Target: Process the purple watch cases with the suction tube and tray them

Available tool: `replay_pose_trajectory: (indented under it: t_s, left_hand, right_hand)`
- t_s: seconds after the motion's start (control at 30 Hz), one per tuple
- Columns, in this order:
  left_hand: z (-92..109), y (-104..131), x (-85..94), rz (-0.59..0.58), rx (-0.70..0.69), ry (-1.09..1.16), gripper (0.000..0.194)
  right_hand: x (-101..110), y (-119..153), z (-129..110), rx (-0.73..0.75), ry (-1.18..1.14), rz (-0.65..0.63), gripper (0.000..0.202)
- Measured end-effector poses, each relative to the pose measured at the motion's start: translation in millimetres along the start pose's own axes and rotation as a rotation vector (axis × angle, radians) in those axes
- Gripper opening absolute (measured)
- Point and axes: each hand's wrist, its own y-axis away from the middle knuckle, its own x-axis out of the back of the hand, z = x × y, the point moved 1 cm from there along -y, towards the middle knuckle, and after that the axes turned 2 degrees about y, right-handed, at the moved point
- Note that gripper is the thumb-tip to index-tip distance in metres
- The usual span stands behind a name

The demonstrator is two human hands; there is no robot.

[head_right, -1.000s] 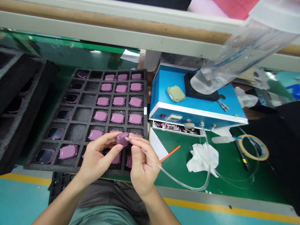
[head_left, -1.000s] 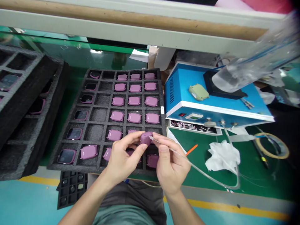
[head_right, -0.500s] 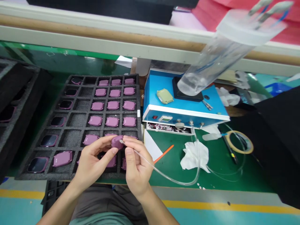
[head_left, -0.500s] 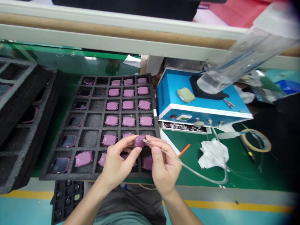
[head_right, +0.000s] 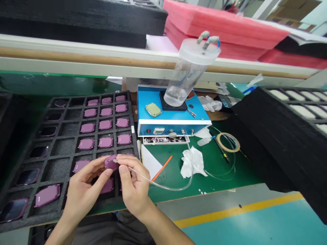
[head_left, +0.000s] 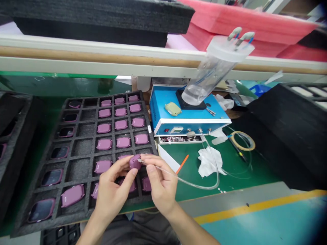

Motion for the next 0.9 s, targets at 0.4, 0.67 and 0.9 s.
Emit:
replay_pose_trajectory:
  t_s: [0.4, 0.67, 0.9]
  left_hand:
    - [1.7, -1.7, 0.1, -0.011, -0.004, -0.018, 0.028]
    - [1.8, -2.3, -0.1, -0.007, -0.02, -0.01, 0.026]
    - [1.7, -1.7, 0.8, -0.006, -0.014, -0.013, 0.026]
  right_hand:
    - [-0.3, -3.4, -1.5, 0.024, 0.02, -0.001, 0.019]
    - [-0.8, -3.6, -1.4, 0.033, 0.036, 0.001, 0.017]
    - [-0.2, -3.3, -0.4, 0.025, 0.026, 0.002, 0.018]
